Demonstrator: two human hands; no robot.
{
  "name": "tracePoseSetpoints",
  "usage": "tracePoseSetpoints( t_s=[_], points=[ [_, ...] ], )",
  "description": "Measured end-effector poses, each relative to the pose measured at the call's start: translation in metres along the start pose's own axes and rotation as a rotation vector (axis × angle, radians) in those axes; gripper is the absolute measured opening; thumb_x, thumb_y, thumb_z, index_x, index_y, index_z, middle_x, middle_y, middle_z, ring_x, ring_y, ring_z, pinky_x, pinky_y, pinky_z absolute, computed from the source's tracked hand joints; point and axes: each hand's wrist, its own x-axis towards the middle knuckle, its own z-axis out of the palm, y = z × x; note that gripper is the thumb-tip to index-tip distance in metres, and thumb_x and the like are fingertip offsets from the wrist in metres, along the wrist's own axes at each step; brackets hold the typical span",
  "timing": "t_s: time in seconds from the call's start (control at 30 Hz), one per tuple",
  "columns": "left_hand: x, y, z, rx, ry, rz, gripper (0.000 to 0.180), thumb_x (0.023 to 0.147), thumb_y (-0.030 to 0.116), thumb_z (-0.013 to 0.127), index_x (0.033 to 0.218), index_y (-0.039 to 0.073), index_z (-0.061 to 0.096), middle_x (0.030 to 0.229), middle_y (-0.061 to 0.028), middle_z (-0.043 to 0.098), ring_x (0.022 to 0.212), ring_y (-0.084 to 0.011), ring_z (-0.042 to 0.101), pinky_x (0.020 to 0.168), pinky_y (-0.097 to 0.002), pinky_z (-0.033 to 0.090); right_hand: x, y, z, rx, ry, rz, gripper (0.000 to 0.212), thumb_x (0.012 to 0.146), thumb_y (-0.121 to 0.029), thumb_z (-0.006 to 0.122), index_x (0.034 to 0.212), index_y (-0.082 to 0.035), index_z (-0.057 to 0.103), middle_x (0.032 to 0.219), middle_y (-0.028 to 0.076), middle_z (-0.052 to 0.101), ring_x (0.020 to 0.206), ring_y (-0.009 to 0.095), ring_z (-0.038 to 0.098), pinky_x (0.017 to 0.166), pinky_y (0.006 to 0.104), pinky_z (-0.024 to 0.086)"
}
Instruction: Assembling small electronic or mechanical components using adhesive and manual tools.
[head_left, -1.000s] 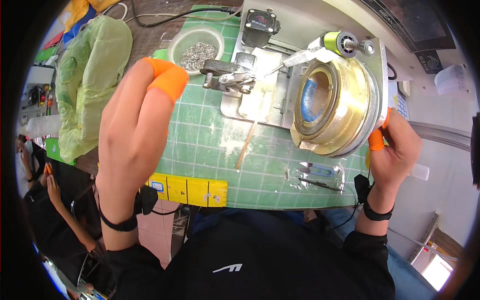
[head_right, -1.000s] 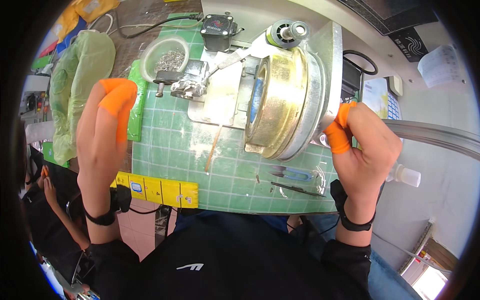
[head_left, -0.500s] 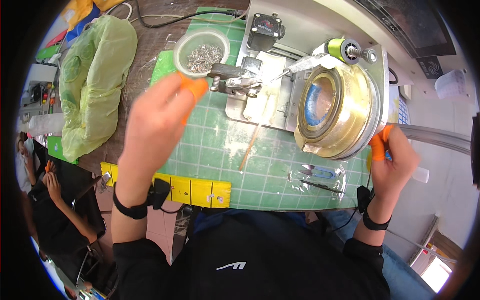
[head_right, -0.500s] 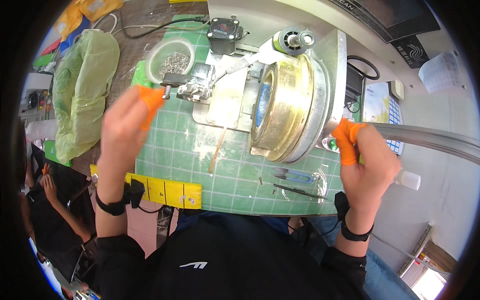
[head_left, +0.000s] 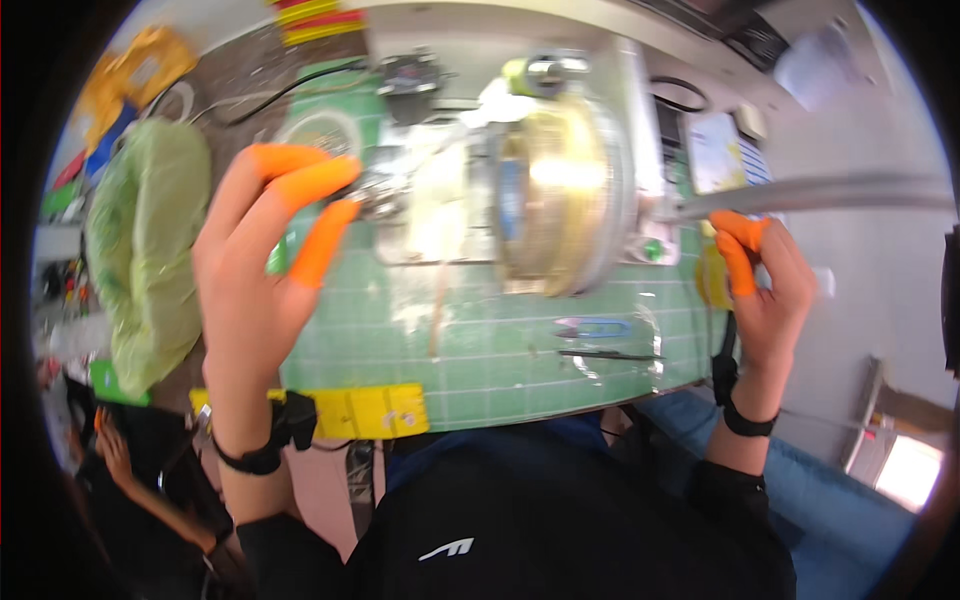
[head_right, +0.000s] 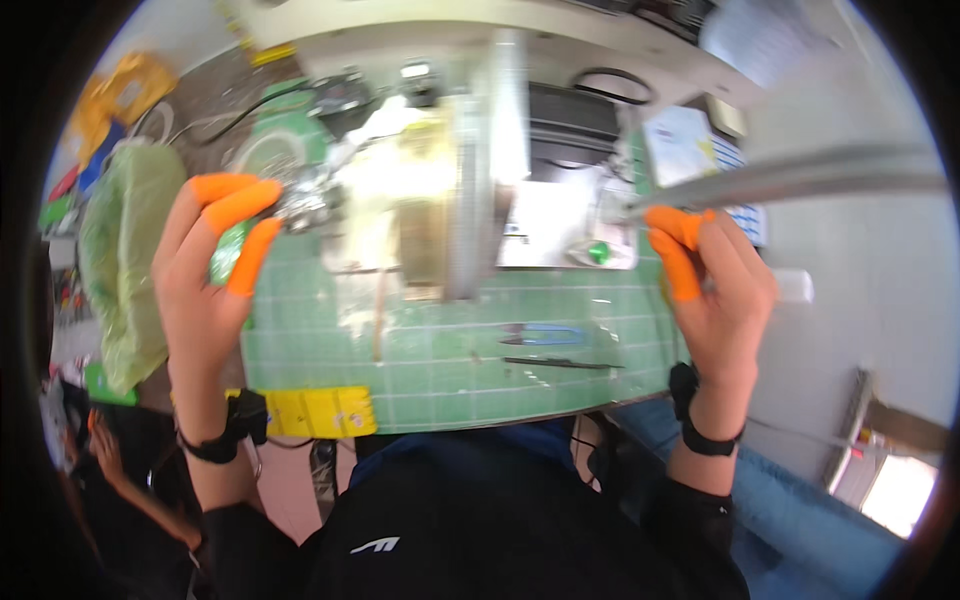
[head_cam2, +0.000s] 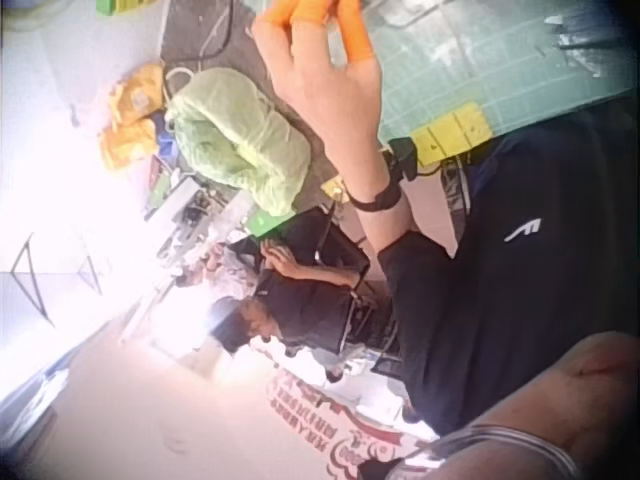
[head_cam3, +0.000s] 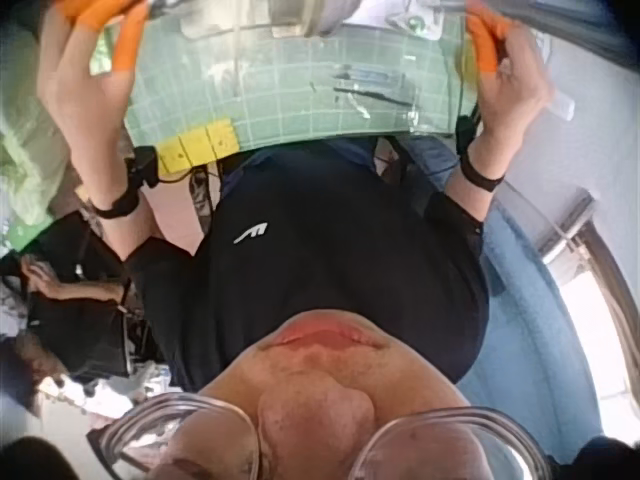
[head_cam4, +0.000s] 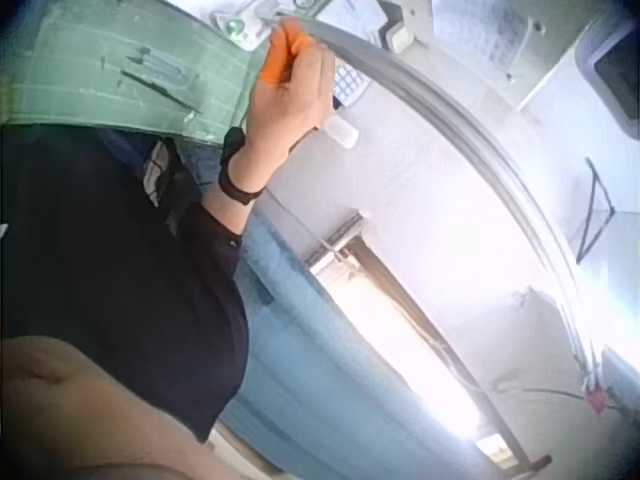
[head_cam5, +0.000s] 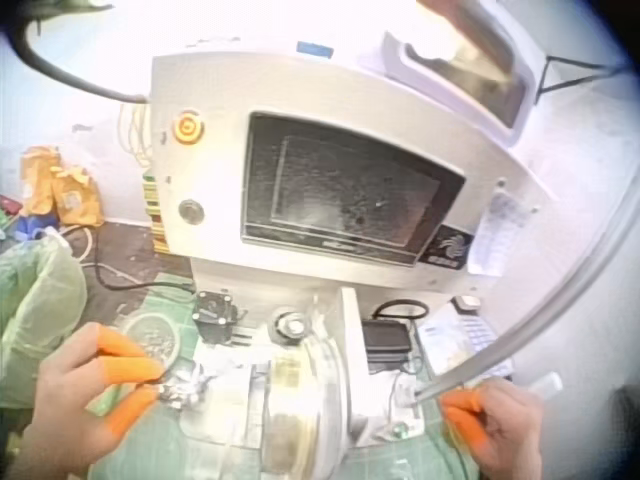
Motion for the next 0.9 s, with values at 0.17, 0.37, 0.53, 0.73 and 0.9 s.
tracePoseSetpoints(
  t_s=[0.17, 0.37, 0.53, 0.73, 0.9],
  points=[
    [-0.001, 0.01, 0.007, 0.098, 0.072, 0.07, 0.023, 0.079, -0.009, 0.073, 0.101, -0.002, 0.071, 0.1, -0.0128, 0.066, 0.092, -0.026, 0.065, 0.082, -0.0316, 0.051, -0.007, 0.031, 0.002, -0.044, 0.064, -0.037, 0.015, 0.079, -0.001, 0.078, 0.093, -0.001, 0.073, 0.071, 0.009, 0.054, 0.06, 0.02, 0.053, 0.055, 0.0312, 0.042],
    [-0.001, 0.009, 0.011, 0.192, 0.056, 0.099, 0.023, 0.079, -0.011, 0.073, 0.101, -0.002, 0.071, 0.099, -0.0132, 0.066, 0.091, -0.0268, 0.065, 0.081, -0.0327, 0.052, -0.018, 0.056, -0.003, -0.036, 0.156, -0.06, 0.012, 0.081, 0.0, 0.078, 0.092, 0.0, 0.071, 0.072, 0.008, 0.053, 0.059, 0.021, 0.05, 0.053, 0.03, 0.041],
    [-0.001, 0.009, 0.018, 0.208, 0.037, 0.093, 0.023, 0.081, -0.01, 0.072, 0.103, -0.003, 0.07, 0.101, -0.0128, 0.067, 0.093, -0.0264, 0.066, 0.082, -0.0323, 0.052, -0.025, 0.073, -0.004, -0.069, 0.139, -0.008, 0.012, 0.081, 0.001, 0.076, 0.087, 0.002, 0.066, 0.073, 0.008, 0.053, 0.059, 0.021, 0.049, 0.054, 0.0296, 0.041],
    [-0.004, 0.009, 0.008, 0.248, 0.041, 0.091, 0.023, 0.081, -0.011, 0.071, 0.103, -0.003, 0.07, 0.1, -0.0136, 0.067, 0.092, -0.0269, 0.066, 0.082, -0.0328, 0.052, -0.033, 0.071, 0.018, -0.04, 0.153, 0.041, 0.013, 0.081, -0.001, 0.077, 0.085, -0.001, 0.064, 0.074, 0.011, 0.054, 0.061, 0.026, 0.053, 0.056, 0.0329, 0.043],
    [0.0, 0.012, 0.008, 0.261, 0.082, 0.122, 0.023, 0.077, -0.008, 0.076, 0.099, -0.001, 0.073, 0.099, -0.0132, 0.069, 0.091, -0.028, 0.067, 0.081, -0.0349, 0.053, -0.046, 0.06, 0.037, -0.053, 0.13, 0.124, 0.014, 0.079, 0.001, 0.074, 0.089, -0.003, 0.065, 0.079, 0.014, 0.06, 0.07, 0.031, 0.061, 0.064, 0.0334, 0.049]
  ],
)
